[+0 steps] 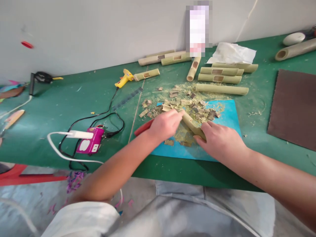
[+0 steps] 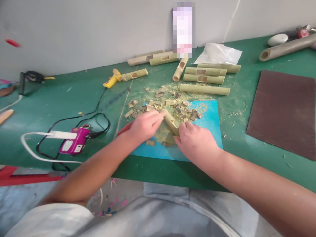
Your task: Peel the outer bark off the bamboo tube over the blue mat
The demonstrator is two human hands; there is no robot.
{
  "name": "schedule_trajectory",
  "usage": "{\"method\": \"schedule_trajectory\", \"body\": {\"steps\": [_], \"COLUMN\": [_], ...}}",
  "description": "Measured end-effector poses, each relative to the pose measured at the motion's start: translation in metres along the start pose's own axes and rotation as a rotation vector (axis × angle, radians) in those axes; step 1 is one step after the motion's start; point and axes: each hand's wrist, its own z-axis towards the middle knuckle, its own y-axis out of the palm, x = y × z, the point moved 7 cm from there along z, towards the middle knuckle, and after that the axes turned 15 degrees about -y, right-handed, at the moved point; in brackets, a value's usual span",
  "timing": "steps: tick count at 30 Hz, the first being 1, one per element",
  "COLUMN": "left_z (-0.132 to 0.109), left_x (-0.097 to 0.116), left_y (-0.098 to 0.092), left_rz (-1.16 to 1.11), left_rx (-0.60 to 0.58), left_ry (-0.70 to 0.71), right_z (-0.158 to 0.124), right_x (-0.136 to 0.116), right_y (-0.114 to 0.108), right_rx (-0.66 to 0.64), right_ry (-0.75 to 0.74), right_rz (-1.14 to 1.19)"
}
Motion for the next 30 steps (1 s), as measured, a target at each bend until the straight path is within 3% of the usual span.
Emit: {"method": "schedule_trajectory", "body": {"steps": [10,14,19,22,26,30], "left_z": [0.0,0.006,0.006,0.006,0.005,0.002], "left_x": [-0.001,-0.014,-0.016,-0.027,-0.05,-0.061], "left_y": [0.0,-0.012,-0.041,-0.05,-0.034,-0.023], "left_rz": [-0.025,-0.054,-0.076,-0.267,-0.707,-0.907], "left_rx": [-0.055,0.085,0.256,0.227,0.051,0.007], "left_ry": [0.009,-0.055,-0.098,-0.209,-0.476,-0.668], "right_z": [-0.001,-0.003,-0.003,-0.002,0.001,0.003], "right_x": [-0.001,-0.002,-0.002,-0.001,-0.003,-0.005], "right_y": [-0.001,-0.002,-0.01,-0.016,-0.02,-0.022], "right_rx": [0.016,0.079,0.215,0.324,0.375,0.362], "right_ry": [-0.011,-0.03,-0.096,-0.125,-0.184,-0.201], "right_rz": [-0.012,-0.048,-0.084,-0.09,-0.061,-0.042]}}
